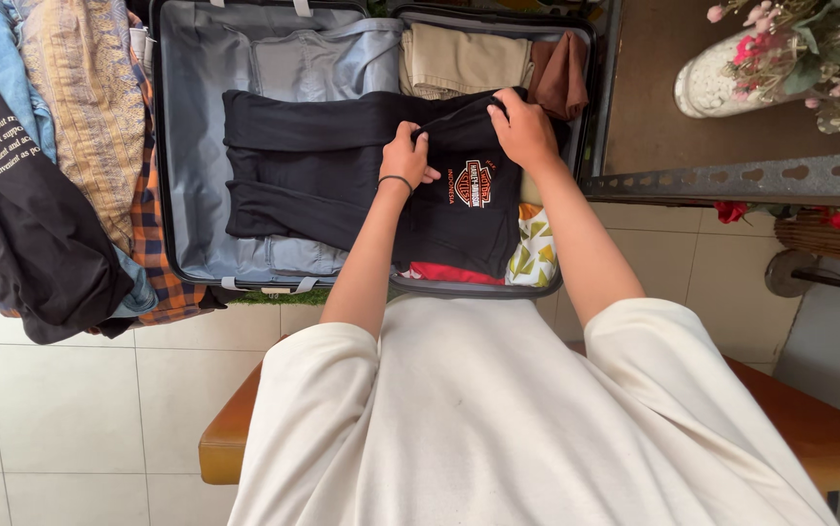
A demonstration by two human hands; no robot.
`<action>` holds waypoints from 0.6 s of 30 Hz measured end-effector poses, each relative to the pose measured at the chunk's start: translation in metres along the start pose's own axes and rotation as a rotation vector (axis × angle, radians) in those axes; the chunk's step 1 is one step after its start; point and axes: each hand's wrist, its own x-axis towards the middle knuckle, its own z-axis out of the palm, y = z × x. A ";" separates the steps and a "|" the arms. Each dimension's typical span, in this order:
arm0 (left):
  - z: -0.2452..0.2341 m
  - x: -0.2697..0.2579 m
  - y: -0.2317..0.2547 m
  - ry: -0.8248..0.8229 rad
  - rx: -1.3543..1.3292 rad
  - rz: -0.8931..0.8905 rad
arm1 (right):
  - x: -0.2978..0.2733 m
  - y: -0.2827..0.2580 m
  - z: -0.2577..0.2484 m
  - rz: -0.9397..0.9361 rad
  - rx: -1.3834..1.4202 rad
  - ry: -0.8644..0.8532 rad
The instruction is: The person packs clothes into a suitcase by folding a white and yellow patterned shirt and a black t-shirt, then placing them into the open luggage alongside other folded garments.
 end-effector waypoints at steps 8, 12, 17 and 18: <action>0.009 0.005 0.015 0.168 0.094 -0.073 | 0.020 0.011 0.029 0.089 -0.343 0.076; 0.019 -0.012 0.019 0.341 0.367 0.033 | 0.018 -0.009 0.022 0.079 -0.383 0.134; 0.043 -0.047 -0.016 0.370 0.557 0.359 | -0.029 -0.035 0.026 -0.299 -0.652 0.163; 0.046 -0.050 -0.027 0.339 0.797 0.551 | -0.039 -0.035 0.030 -0.462 -0.820 0.083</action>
